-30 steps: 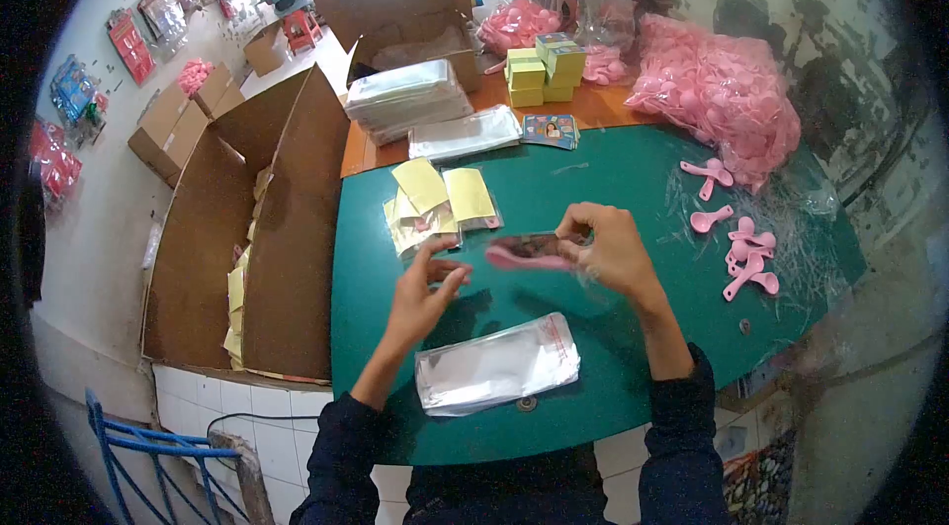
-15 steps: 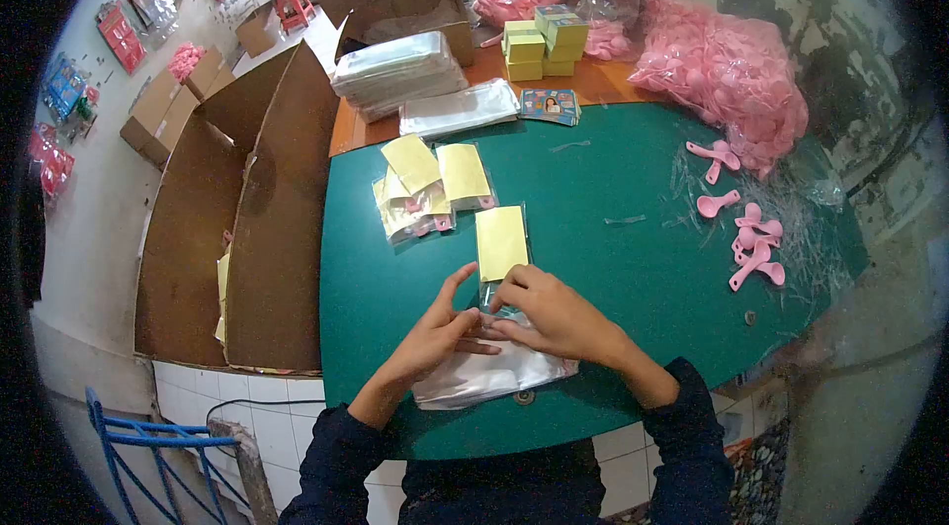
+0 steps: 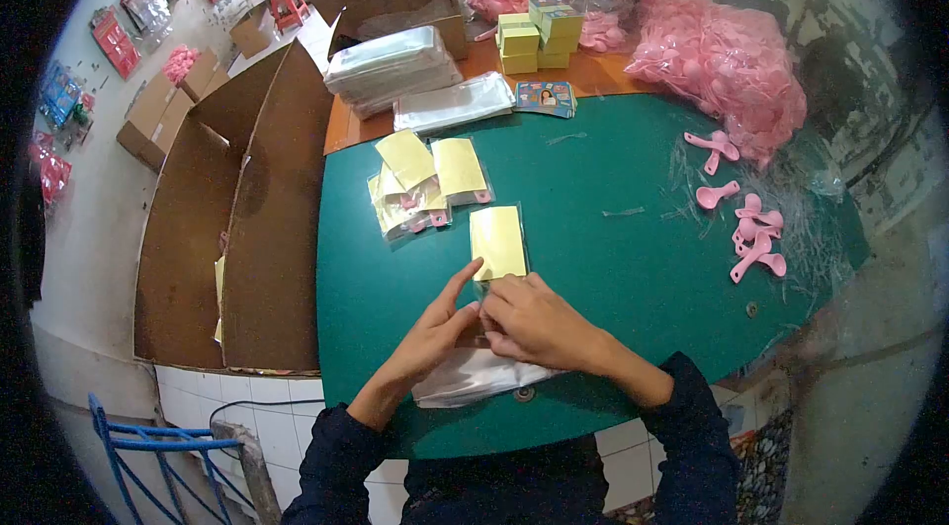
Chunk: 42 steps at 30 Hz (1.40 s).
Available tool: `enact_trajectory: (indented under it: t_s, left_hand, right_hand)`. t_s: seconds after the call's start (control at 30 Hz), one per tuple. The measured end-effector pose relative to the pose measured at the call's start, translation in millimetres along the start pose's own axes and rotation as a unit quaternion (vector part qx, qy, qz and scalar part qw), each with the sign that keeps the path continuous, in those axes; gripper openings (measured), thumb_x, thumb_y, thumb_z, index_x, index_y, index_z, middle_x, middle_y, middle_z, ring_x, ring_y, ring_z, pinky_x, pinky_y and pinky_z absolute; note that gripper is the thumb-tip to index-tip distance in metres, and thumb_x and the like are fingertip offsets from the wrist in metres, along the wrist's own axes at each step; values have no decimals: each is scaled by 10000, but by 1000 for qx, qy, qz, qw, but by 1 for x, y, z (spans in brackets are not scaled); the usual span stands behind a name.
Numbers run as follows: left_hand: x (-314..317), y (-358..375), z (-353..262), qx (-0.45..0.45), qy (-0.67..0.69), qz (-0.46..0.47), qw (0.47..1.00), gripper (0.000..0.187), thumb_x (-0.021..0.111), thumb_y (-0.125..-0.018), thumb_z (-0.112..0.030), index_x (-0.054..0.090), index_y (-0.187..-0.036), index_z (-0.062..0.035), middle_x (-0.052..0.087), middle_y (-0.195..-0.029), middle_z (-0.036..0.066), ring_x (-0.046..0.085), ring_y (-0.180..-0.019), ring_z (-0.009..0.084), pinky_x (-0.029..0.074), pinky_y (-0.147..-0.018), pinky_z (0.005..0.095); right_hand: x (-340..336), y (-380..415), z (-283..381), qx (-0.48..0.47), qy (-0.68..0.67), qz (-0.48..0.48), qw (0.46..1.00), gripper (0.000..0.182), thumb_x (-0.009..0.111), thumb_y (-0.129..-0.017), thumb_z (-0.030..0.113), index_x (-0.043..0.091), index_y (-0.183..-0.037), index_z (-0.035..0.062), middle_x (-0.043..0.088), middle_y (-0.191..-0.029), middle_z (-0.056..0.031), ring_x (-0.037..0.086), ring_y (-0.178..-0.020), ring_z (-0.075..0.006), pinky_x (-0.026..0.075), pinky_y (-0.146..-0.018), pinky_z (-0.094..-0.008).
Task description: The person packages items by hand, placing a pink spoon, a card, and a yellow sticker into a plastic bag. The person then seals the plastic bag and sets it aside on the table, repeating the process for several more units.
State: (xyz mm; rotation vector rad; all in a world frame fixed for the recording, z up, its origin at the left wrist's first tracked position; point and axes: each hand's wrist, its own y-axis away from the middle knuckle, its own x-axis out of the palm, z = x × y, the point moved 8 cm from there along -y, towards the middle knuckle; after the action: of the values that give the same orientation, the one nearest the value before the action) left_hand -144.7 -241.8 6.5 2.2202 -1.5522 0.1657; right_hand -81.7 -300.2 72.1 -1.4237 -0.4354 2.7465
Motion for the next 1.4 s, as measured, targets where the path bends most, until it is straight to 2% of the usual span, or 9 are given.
enact_trajectory:
  t_s: [0.2, 0.4, 0.5, 0.67, 0.77, 0.87, 0.97, 1.1, 1.4]
  left_hand:
    - [-3, 1, -4, 24, -71, -23, 997, 501, 417, -943, -69, 226, -1404, -114, 608, -914, 80, 597, -816, 124, 503, -765, 265]
    - [-1, 4, -13, -12, 40, -19, 999, 375, 351, -951, -56, 340, -1325, -72, 613, -1054, 172, 609, -992, 234, 500, -849, 312]
    - [7, 5, -6, -28, 49, 9, 998, 303, 328, -962, -83, 431, -1246, -54, 614, -1038, 137, 598, -1007, 198, 496, -846, 292]
    - [3, -1, -4, 1, 42, 5, 999, 276, 307, -968, -91, 487, -1164, -17, 576, -1120, 151, 563, -1075, 222, 512, -866, 341]
    - [4, -2, -1, -12, 91, 20, 996, 271, 304, -974, -119, 469, -1168, -25, 569, -1123, 153, 557, -1084, 224, 519, -864, 347]
    - [9, 5, -9, -31, 148, 47, 987, 274, 309, -979, -161, 422, -1206, -58, 570, -1115, 175, 575, -1056, 239, 533, -837, 359]
    - [6, 10, -26, -37, 134, 45, 989, 283, 351, -969, -144, 348, -1250, -110, 565, -1108, 202, 635, -927, 255, 570, -733, 352]
    - [-9, 4, -34, 82, -199, -50, 975, 290, 499, -913, -73, 400, -1185, -47, 614, -933, 130, 641, -893, 198, 569, -683, 301]
    - [-25, 1, -36, 175, -341, -184, 905, 190, 673, -804, -160, 579, -817, 5, 575, -789, 87, 599, -685, 164, 489, -542, 260]
  right_hand:
    - [-9, 0, 8, -28, -43, 12, 999, 171, 644, -745, 156, 514, -812, 68, 473, -806, -74, 493, -775, -226, 366, -711, -333]
    - [-92, 24, -39, -3, -387, 80, 919, 184, 628, -816, 185, 525, -793, 34, 514, -811, -25, 501, -765, -144, 419, -697, -295]
    - [-161, 50, -170, 289, -144, -142, 936, 171, 642, -792, 178, 561, -844, 37, 534, -861, -43, 525, -826, -168, 435, -752, -293]
    - [-141, 57, -133, 164, 160, -193, 954, 529, 746, -676, 201, 501, -1114, 36, 515, -1093, -116, 540, -926, -248, 434, -830, -346]
    - [-50, 17, -37, 104, -171, -13, 980, 626, 784, -646, 191, 459, -1155, 27, 454, -1136, -141, 539, -925, -255, 484, -752, -345]
    - [-29, 13, -24, 101, 41, -99, 989, 375, 741, -723, 161, 542, -1014, 33, 465, -1037, -106, 566, -855, -209, 508, -689, -318]
    - [-36, 18, -33, 140, -79, -151, 975, 206, 705, -748, 107, 589, -899, 29, 485, -969, -83, 579, -768, -158, 505, -643, -281]
    - [-35, 22, -45, 156, -150, -175, 961, 145, 700, -753, 89, 604, -841, 23, 496, -928, -65, 572, -725, -109, 498, -616, -252]
    - [10, 36, -83, 282, -367, -176, 869, 164, 700, -778, 104, 581, -817, -2, 565, -875, -54, 596, -728, -105, 505, -626, -239]
